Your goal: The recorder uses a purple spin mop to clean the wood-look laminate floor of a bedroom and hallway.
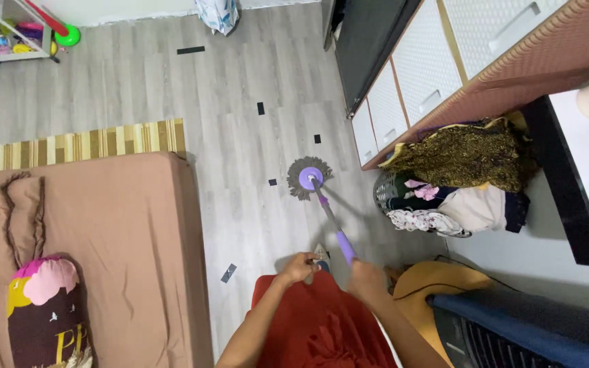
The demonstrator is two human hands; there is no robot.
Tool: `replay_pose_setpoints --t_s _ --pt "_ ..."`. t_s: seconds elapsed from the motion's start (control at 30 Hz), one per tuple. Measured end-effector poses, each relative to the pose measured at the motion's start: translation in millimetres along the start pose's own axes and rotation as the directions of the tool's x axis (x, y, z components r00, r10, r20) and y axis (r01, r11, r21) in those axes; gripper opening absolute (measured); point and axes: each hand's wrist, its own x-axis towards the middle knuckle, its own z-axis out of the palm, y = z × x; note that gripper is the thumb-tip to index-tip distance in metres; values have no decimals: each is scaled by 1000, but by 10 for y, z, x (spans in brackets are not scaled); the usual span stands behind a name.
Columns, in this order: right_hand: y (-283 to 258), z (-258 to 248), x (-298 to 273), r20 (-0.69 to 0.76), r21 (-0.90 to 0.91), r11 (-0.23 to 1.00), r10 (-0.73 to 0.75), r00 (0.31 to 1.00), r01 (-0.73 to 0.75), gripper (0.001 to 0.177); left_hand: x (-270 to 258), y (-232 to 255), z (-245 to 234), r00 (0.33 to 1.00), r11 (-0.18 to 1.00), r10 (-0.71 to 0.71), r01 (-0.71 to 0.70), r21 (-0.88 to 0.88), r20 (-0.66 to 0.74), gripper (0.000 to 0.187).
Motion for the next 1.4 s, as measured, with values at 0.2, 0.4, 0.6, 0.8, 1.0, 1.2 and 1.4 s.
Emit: replay_pose_setpoints --t_s 0.2,0.4,0.6,0.8,1.0,1.2,1.4 --pt "2 101 1832 -112 47 996 -65 992 71 24 -173 -418 -8 992 992 -32 17 -124 -120 51" --pt "-173 -150 2765 -93 2 1000 -7 996 7 28 -436 -333 -63 953 972 -233 237 -1 -194 50" --pt "536 69 2489 -30 51 997 55 998 -53 38 -378 -214 140 971 976 -219 216 -34 -92 50" --pt "1907 896 1110 41 40 999 9 999 -11 47 -20 -94 347 983 968 -180 184 169 -38 50" --pt "1670 227 -346 35 -323 947 16 999 -4 39 258 95 508 986 978 -164 160 131 27 49" --pt "1986 792 1261 61 -54 994 94 994 -91 55 308 104 520 979 967 -204 206 152 -29 42" --pt "1461 28 3499 184 82 979 169 968 -186 38 231 -92 421 913 917 -397 400 15 -92 41"
